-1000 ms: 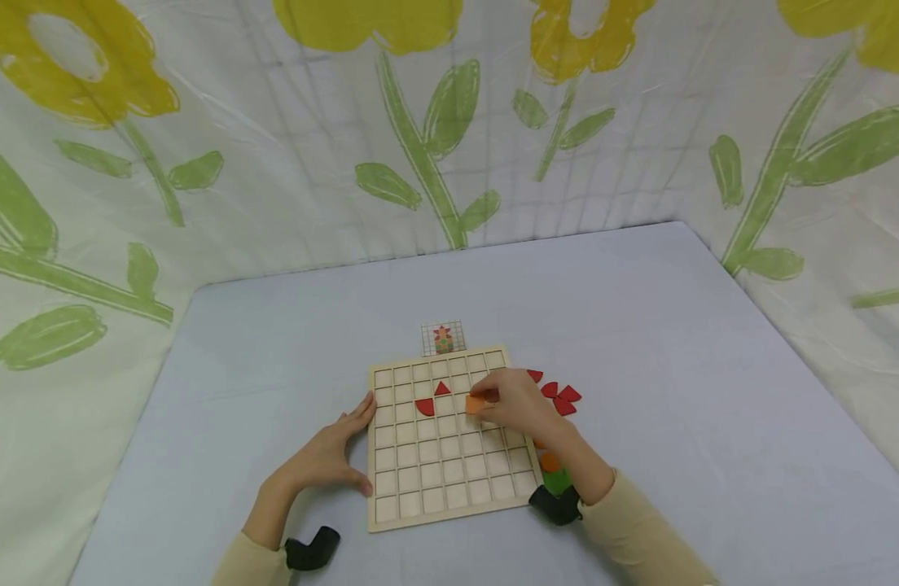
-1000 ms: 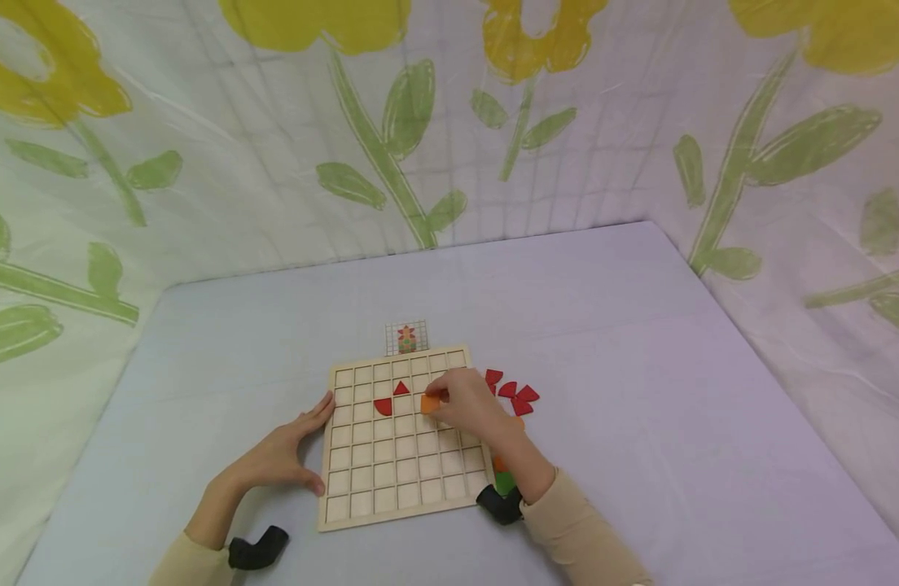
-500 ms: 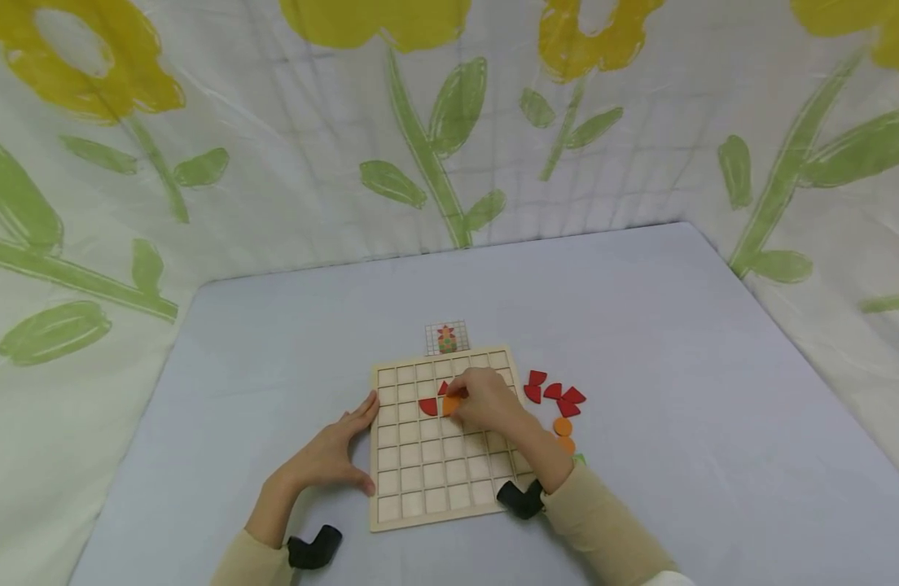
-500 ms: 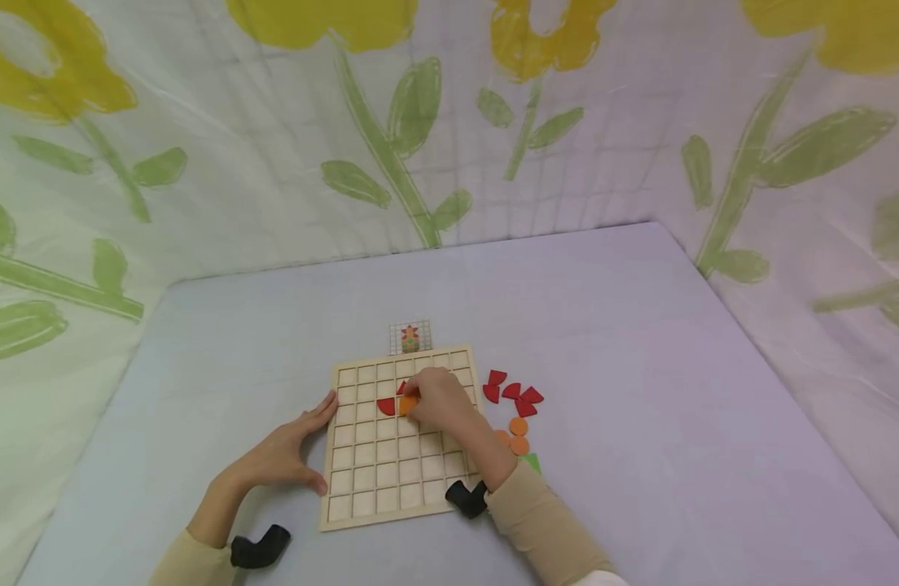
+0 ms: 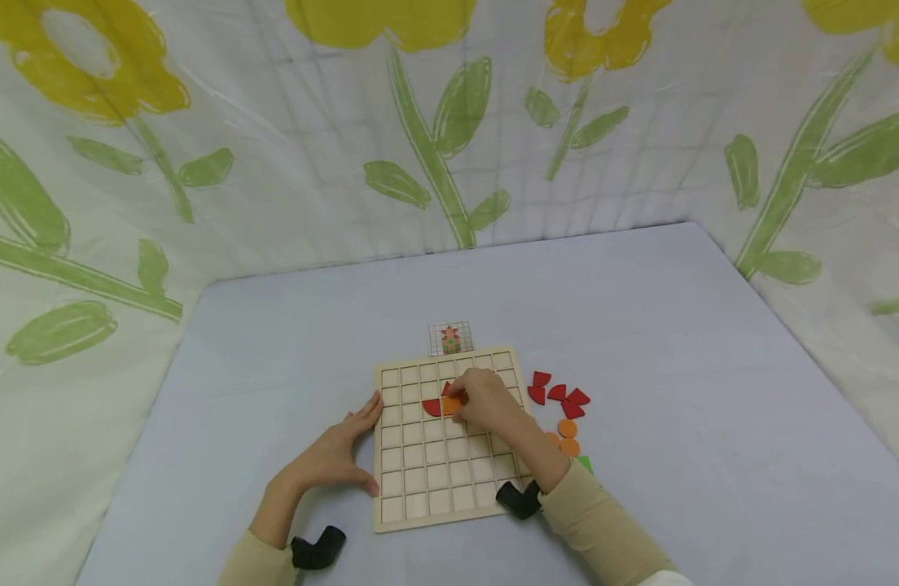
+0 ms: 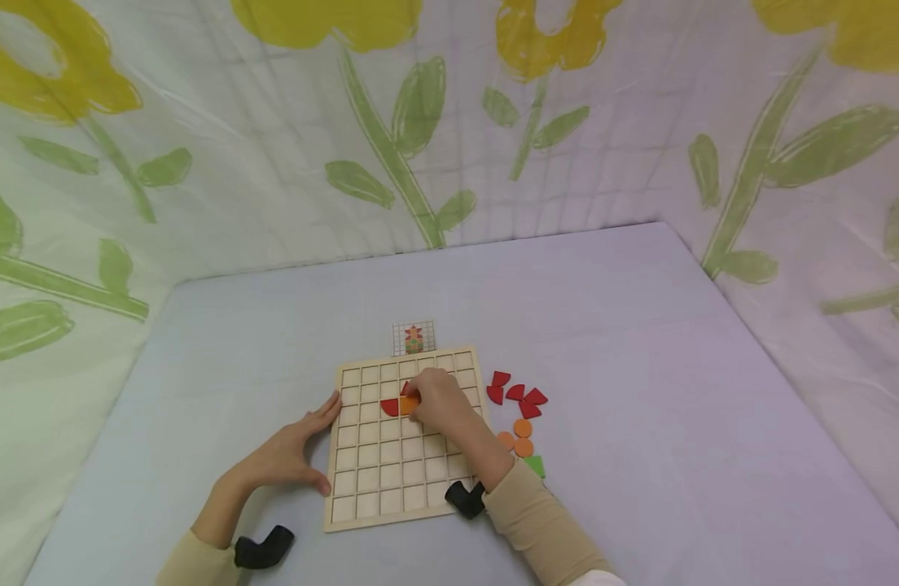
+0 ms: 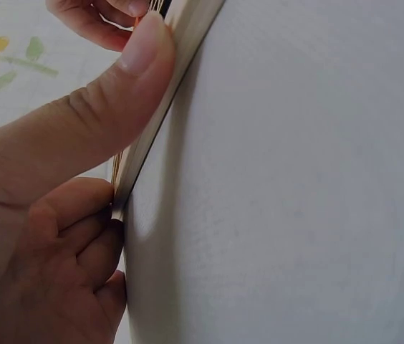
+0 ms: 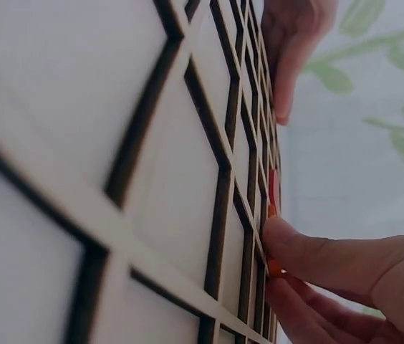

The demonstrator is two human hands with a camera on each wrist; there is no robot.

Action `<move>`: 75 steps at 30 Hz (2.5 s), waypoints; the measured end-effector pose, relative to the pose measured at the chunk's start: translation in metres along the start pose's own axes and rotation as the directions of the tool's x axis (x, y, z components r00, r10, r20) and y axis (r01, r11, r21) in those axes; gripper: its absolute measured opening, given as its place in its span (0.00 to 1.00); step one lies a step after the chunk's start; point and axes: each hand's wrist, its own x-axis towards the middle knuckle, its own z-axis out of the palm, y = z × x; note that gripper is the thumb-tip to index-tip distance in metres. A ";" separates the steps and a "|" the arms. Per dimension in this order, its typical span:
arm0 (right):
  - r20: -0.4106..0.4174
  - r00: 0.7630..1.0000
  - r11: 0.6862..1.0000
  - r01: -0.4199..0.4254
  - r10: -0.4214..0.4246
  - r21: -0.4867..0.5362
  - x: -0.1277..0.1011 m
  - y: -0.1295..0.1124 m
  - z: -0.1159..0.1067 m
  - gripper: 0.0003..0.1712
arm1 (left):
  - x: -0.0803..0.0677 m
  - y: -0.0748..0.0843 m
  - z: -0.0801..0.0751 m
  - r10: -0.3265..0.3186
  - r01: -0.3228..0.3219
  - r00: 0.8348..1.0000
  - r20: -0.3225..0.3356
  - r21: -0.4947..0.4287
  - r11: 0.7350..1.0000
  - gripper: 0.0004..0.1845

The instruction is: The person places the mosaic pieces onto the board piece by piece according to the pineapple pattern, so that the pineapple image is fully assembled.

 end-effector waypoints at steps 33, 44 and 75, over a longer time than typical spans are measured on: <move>-0.045 0.999 1.000 -0.021 0.021 0.019 -0.003 0.001 0.004 0.12 | 0.001 0.006 -0.001 -0.019 0.019 1.000 0.002 0.013 1.000 0.67; -0.152 0.986 0.982 -0.044 0.073 0.184 -0.015 0.015 -0.028 0.12 | 0.001 0.003 0.000 -0.013 0.013 1.000 0.003 0.006 1.000 0.67; -0.155 0.948 0.961 -0.273 0.278 0.050 -0.017 0.095 -0.084 0.08 | -0.001 0.007 0.000 -0.030 0.030 1.000 0.009 -0.014 0.999 0.67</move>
